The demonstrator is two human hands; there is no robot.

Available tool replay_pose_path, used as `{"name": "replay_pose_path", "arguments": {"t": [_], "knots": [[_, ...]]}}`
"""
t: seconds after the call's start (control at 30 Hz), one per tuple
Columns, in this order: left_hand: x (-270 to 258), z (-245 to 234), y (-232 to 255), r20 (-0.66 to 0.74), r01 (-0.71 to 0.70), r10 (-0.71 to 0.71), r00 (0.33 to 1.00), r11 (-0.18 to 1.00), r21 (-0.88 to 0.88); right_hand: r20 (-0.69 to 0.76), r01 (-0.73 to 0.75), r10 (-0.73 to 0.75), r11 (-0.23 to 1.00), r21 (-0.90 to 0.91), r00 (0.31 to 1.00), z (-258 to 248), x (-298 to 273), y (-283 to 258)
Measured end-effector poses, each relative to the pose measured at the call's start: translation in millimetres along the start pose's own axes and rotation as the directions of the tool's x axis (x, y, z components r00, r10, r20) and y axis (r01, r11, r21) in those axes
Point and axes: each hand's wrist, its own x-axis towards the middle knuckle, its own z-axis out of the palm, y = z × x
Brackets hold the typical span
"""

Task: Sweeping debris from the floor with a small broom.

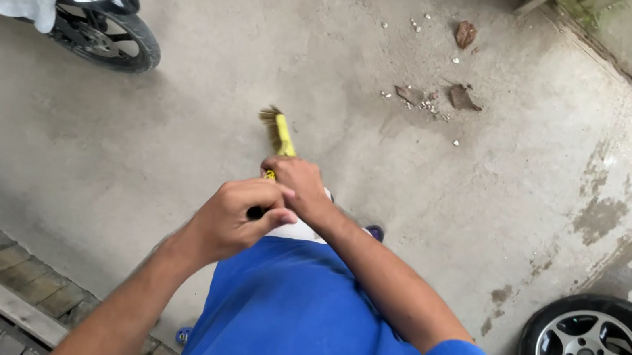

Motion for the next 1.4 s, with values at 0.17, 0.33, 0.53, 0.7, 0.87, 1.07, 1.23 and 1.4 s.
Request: {"name": "replay_pose_path", "arguments": {"t": [0.17, 0.33, 0.53, 0.7, 0.87, 1.07, 1.23, 1.4], "knots": [[25, 9, -58, 0.035, 0.024, -0.027, 0.999, 0.996, 0.089, -0.036, 0.081, -0.078, 0.994, 0.079, 0.996, 26, 43, 33], [64, 50, -89, 0.171, -0.16, 0.16, 0.972, 0.987, -0.014, -0.114, -0.093, 0.093, 0.996, 0.006, 0.989, 29, 33, 131], [120, 89, -103, 0.165, -0.125, 0.14, 0.976, 0.987, -0.102, -0.177, -0.385, 0.379, 0.923, 0.002, 0.908, -27, 8, 189], [117, 60, -104, 0.101, -0.066, 0.083, 0.991, 0.984, -0.166, -0.351, -0.305, 0.309, 0.95, 0.068, 0.884, -17, 25, 179], [63, -39, -33, 0.088, -0.084, 0.104, 0.991, 0.975, -0.207, -0.597, 0.124, -0.152, 0.988, -0.088, 0.788, -6, 45, 84], [31, -78, 5, -0.022, -0.13, 0.129, 0.991, 0.991, -0.039, -0.283, 0.186, -0.144, 0.974, 0.127, 0.948, -33, 69, -25], [52, -52, -36, 0.068, 0.14, -0.142, 0.988, 0.99, 0.034, -0.002, 0.043, -0.044, 0.977, 0.209, 0.999, -5, 92, 17], [80, 4, -79, 0.137, 0.049, -0.036, 0.99, 0.994, -0.093, -0.018, -0.022, 0.025, 0.988, 0.153, 1.0, 17, 75, 139]]}}
